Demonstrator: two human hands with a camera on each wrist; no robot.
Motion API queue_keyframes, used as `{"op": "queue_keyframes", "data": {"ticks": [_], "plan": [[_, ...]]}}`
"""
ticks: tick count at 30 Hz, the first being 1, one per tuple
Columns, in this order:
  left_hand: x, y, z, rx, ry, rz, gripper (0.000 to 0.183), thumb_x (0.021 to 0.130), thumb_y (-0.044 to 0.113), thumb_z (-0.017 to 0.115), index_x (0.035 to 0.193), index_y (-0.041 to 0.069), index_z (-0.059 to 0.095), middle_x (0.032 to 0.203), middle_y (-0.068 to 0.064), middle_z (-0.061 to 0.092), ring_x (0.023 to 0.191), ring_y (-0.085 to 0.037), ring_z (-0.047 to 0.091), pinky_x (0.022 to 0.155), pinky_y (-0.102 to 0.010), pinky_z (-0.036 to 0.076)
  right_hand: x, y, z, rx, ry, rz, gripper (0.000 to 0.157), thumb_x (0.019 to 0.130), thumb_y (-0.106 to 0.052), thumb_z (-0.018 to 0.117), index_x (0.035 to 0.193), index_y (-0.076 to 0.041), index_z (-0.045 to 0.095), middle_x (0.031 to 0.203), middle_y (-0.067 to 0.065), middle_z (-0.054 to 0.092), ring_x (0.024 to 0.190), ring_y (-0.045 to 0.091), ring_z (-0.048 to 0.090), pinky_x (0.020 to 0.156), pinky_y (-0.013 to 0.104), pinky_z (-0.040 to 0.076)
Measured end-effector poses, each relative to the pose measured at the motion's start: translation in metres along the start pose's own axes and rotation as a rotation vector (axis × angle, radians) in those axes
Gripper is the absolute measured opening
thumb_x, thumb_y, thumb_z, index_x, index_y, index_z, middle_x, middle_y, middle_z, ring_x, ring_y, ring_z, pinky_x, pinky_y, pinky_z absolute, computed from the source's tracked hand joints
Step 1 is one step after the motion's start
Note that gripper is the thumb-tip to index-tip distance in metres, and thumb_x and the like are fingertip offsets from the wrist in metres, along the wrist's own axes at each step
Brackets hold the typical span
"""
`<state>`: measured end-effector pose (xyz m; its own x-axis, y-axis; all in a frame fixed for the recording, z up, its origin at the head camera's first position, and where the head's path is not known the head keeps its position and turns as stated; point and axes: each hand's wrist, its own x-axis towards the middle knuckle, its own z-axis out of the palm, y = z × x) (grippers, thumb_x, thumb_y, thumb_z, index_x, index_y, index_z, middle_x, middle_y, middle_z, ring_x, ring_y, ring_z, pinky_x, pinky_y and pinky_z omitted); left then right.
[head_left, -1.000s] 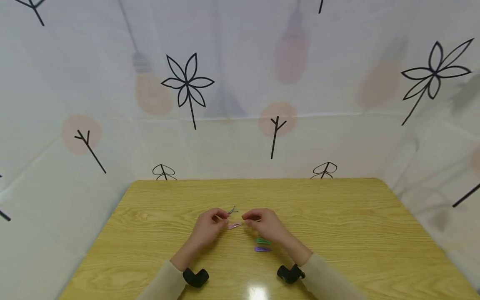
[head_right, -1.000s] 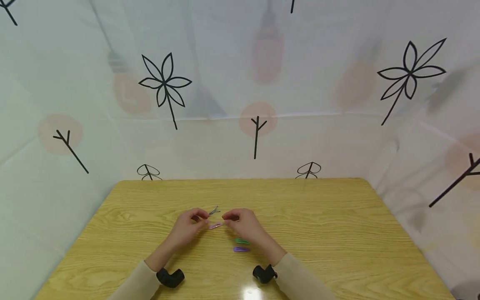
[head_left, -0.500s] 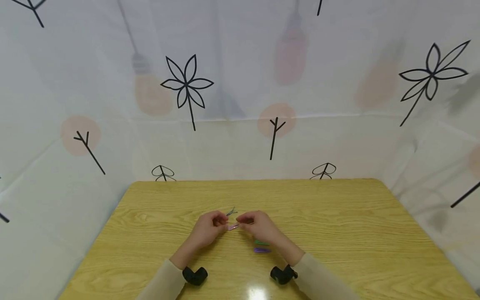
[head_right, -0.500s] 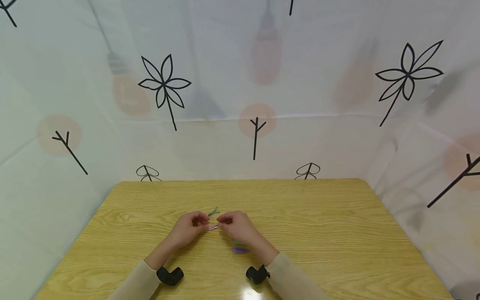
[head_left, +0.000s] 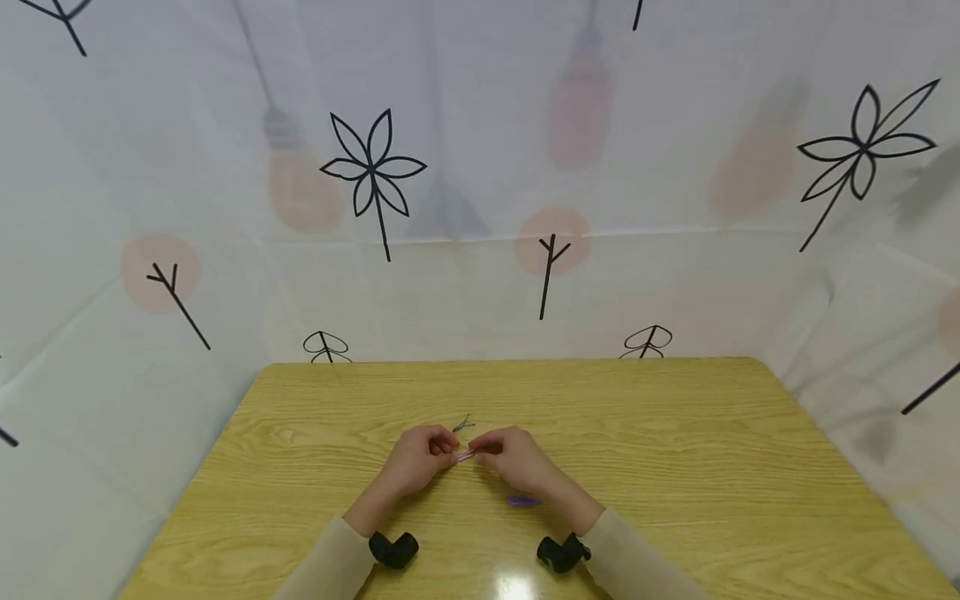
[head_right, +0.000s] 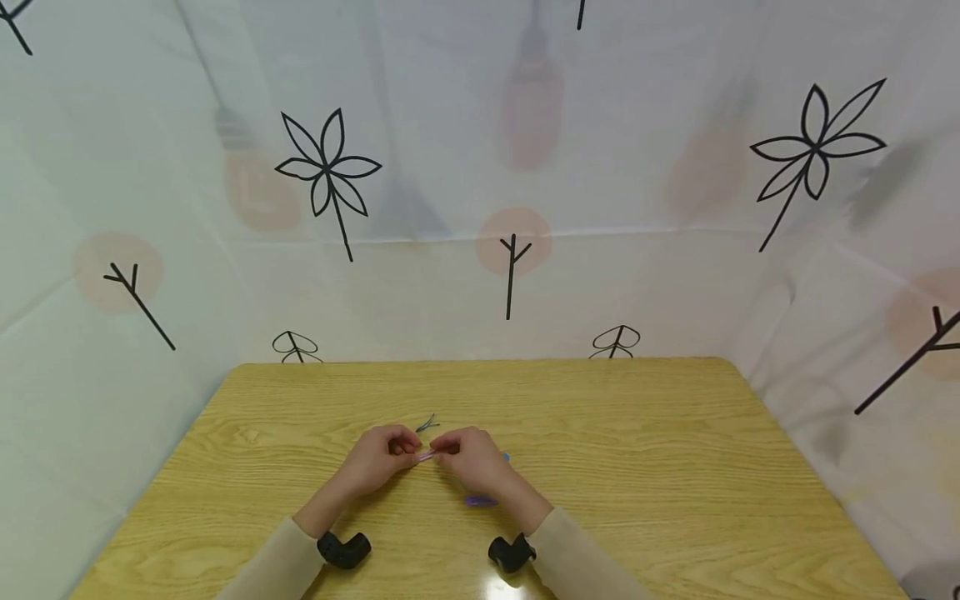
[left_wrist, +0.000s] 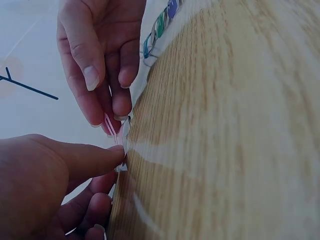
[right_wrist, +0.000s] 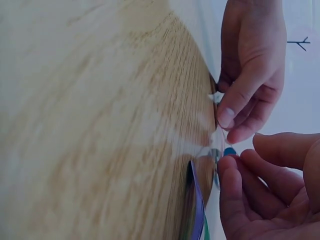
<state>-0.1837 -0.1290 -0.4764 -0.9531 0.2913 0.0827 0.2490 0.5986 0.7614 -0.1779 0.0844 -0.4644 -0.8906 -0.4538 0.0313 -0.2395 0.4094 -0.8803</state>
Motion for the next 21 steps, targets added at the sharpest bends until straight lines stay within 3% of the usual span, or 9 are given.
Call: {"op": "queue_keyframes", "data": {"ticks": [10, 21], "plan": [[0.0006, -0.0007, 0.0004, 0.022, -0.029, -0.018, 0.007, 0.089, 0.021, 0.077, 0.092, 0.015, 0.073, 0.082, 0.007, 0.062, 0.072, -0.012, 0.054, 0.066, -0.030, 0.046, -0.0011, -0.0032, 0.0015, -0.023, 0.005, 0.008, 0.021, 0.097, -0.009, 0.064, 0.115, -0.001, 0.073, 0.109, 0.008, 0.072, 0.103, 0.025, 0.066, 0.083, 0.040, 0.054], [0.0000, -0.0015, 0.0010, 0.008, -0.030, -0.006, 0.009, 0.088, 0.022, 0.078, 0.089, 0.015, 0.073, 0.079, 0.007, 0.062, 0.070, -0.012, 0.054, 0.064, -0.030, 0.045, 0.0003, 0.0002, 0.0020, 0.014, 0.013, 0.012, 0.018, 0.096, -0.014, 0.067, 0.111, -0.007, 0.076, 0.107, 0.005, 0.073, 0.101, 0.022, 0.067, 0.079, 0.035, 0.054]]}}
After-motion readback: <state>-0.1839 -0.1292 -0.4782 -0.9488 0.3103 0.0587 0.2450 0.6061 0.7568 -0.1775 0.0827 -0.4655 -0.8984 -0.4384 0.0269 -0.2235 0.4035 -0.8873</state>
